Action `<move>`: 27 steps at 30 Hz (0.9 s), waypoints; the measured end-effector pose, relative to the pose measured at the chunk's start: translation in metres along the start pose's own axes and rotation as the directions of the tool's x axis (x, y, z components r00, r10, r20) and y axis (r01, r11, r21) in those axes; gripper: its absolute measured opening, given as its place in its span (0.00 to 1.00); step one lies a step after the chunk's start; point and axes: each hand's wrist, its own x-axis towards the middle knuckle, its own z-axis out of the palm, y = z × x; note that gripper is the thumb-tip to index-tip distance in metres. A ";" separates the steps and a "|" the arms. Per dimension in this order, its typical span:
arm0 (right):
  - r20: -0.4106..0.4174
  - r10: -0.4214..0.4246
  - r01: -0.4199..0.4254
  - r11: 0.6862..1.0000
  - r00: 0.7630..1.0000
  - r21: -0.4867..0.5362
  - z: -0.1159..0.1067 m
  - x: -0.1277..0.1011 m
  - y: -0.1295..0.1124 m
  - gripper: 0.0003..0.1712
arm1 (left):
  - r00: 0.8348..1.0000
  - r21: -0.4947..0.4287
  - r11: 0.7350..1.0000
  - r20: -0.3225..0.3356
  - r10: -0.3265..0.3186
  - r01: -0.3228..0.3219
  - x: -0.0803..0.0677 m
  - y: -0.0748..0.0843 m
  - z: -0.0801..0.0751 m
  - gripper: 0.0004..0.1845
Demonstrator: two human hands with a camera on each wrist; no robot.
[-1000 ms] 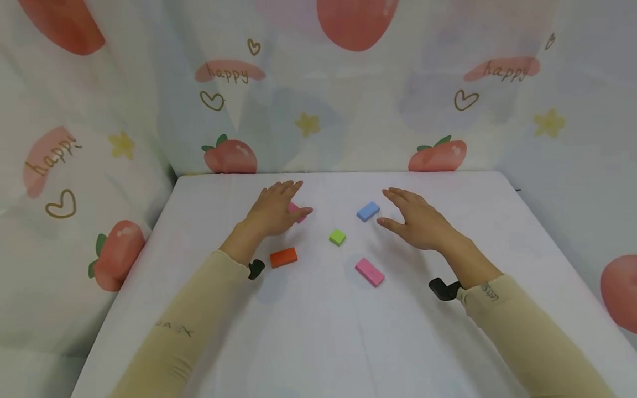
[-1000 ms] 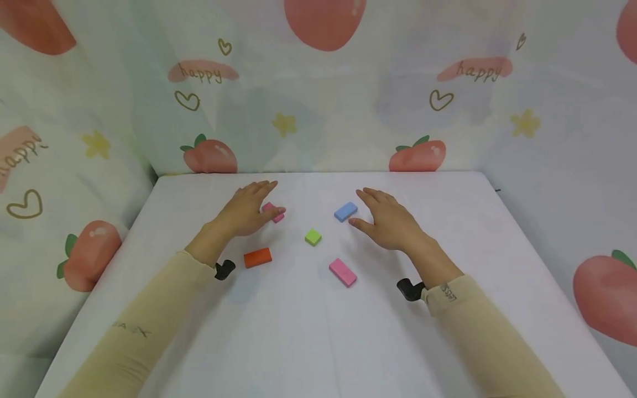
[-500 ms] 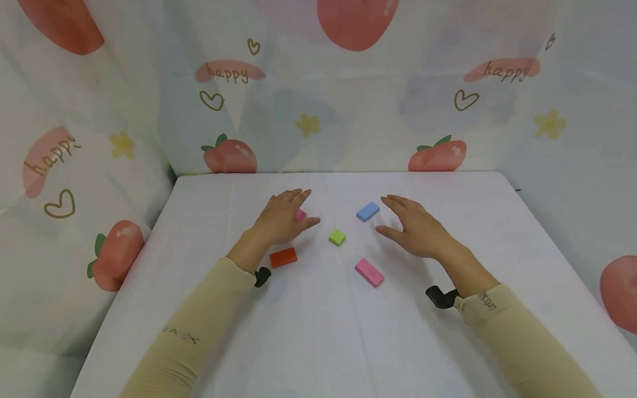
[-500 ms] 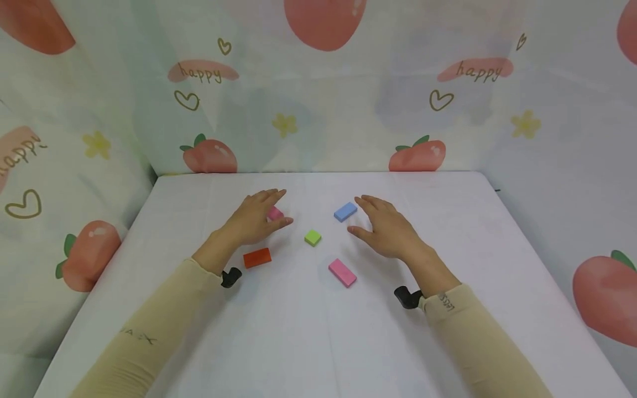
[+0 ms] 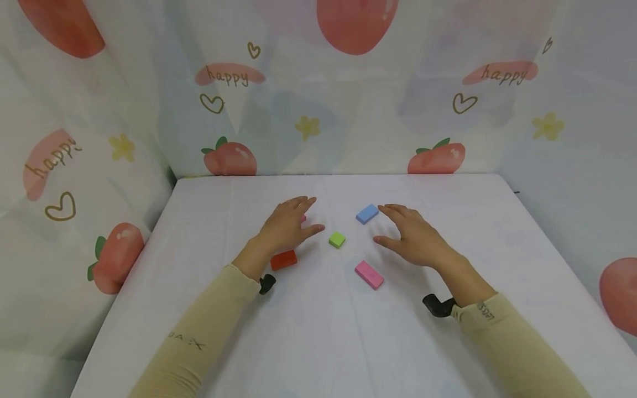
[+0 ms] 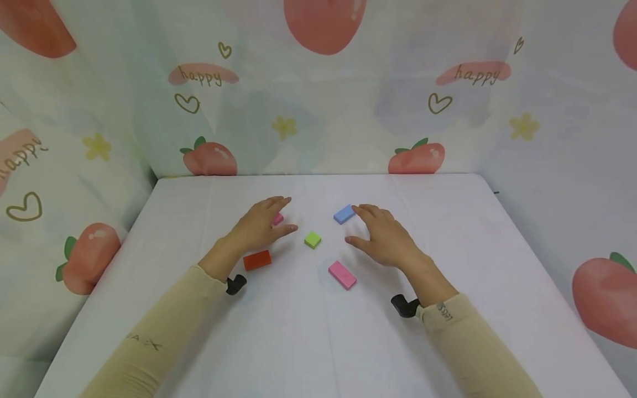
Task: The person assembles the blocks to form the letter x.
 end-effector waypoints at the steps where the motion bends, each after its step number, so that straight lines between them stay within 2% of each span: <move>1: -0.003 0.001 -0.001 1.000 1.000 0.003 0.000 0.000 0.000 0.45 | 1.000 0.002 1.000 0.000 0.003 -0.003 0.000 0.001 0.000 0.44; 11: -0.016 -0.008 0.008 1.000 1.000 0.017 0.003 -0.004 -0.001 0.44 | 1.000 -0.037 0.999 -0.013 0.013 -0.014 -0.003 0.006 -0.001 0.42; 16: -0.009 -0.005 0.005 1.000 1.000 0.031 0.005 -0.005 -0.002 0.44 | 1.000 -0.029 0.999 -0.001 -0.012 0.012 0.000 0.006 0.005 0.42; 27: 0.024 0.012 -0.013 0.999 1.000 0.050 0.016 -0.008 -0.004 0.44 | 0.999 -0.109 0.993 -0.002 -0.051 0.051 0.004 0.011 0.015 0.36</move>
